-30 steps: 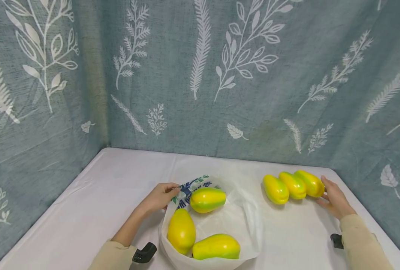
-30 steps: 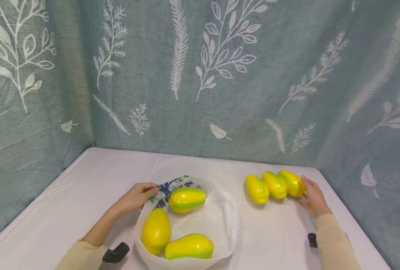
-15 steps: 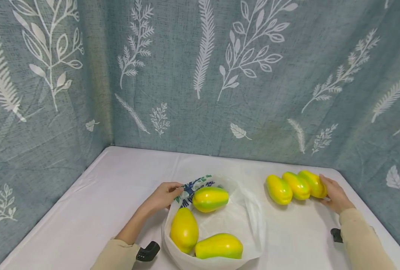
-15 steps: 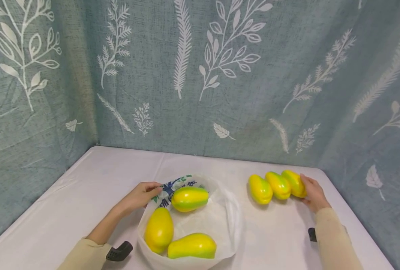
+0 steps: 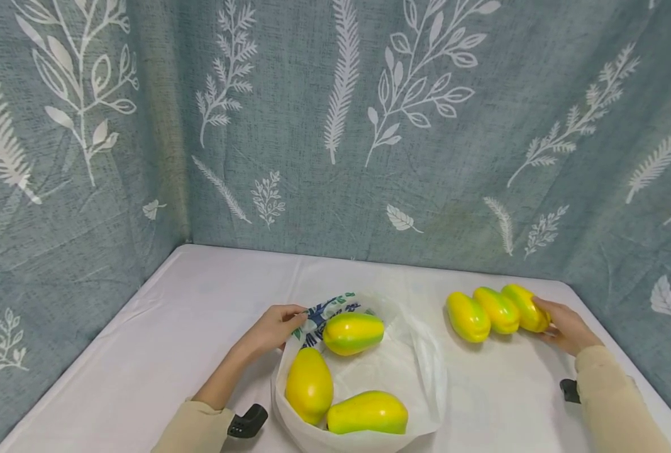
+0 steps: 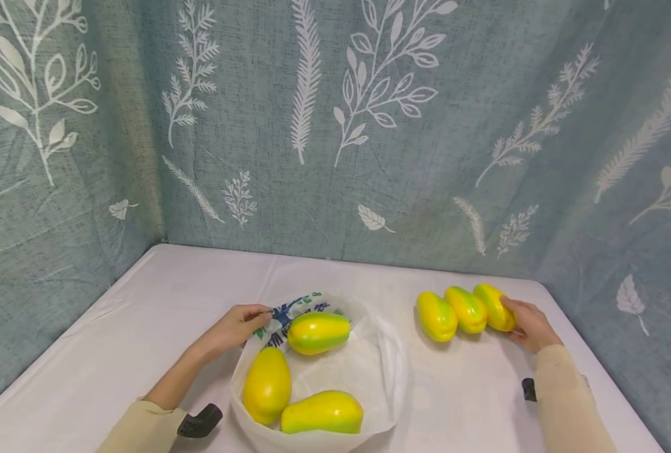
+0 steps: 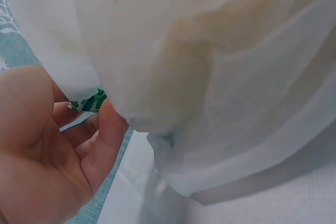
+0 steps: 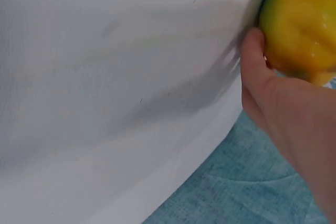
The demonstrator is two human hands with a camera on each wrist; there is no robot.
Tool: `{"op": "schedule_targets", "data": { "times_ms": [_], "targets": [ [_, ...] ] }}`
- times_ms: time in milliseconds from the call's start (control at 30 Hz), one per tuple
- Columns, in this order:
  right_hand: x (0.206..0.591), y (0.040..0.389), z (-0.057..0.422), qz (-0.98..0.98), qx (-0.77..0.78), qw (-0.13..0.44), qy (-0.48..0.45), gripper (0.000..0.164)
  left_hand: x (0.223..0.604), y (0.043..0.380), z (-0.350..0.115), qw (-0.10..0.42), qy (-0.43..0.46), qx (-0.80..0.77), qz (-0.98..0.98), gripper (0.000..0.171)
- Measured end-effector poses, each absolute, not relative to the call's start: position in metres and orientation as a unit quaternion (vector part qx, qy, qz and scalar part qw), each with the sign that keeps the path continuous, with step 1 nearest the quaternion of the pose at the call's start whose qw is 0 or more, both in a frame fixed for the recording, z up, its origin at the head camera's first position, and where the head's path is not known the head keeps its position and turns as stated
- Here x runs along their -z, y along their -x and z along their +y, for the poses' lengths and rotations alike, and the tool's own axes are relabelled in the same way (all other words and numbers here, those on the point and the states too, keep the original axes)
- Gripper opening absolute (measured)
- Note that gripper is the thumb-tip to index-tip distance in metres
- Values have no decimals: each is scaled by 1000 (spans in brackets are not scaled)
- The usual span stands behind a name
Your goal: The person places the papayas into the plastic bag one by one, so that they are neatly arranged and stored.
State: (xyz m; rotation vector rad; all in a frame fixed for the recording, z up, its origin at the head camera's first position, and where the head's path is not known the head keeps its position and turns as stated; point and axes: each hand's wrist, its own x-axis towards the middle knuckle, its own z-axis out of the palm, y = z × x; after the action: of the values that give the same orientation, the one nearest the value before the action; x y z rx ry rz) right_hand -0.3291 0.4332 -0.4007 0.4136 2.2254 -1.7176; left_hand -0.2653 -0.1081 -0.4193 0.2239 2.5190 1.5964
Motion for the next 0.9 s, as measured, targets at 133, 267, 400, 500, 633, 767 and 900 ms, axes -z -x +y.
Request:
{"op": "schedule_targets", "data": {
  "times_ms": [133,267,400,500,633,767,900],
  "targets": [
    [404,328,440,772,594,170,-147,95,420,265,-108,76,-78,-533,839,34],
    [406,324,443,759,608,178,-150,98,420,264,-108,75,-78,-534,839,34],
    [407,318,448,737,638,167,-149,98,421,264,-108,74,-78,-534,839,34],
    [405,313,453,708,672,145,-162,100,421,264,-108,76,-78,-534,838,34],
    [397,308,458,661,722,123,-162,101,420,264,-109,77,-77,-536,837,34],
    [389,304,455,624,758,115,-149,99,418,264,-109,80,-75,-539,835,34],
    [384,302,447,622,765,104,-131,99,417,263,-109,81,-69,-540,835,35]
  ]
}}
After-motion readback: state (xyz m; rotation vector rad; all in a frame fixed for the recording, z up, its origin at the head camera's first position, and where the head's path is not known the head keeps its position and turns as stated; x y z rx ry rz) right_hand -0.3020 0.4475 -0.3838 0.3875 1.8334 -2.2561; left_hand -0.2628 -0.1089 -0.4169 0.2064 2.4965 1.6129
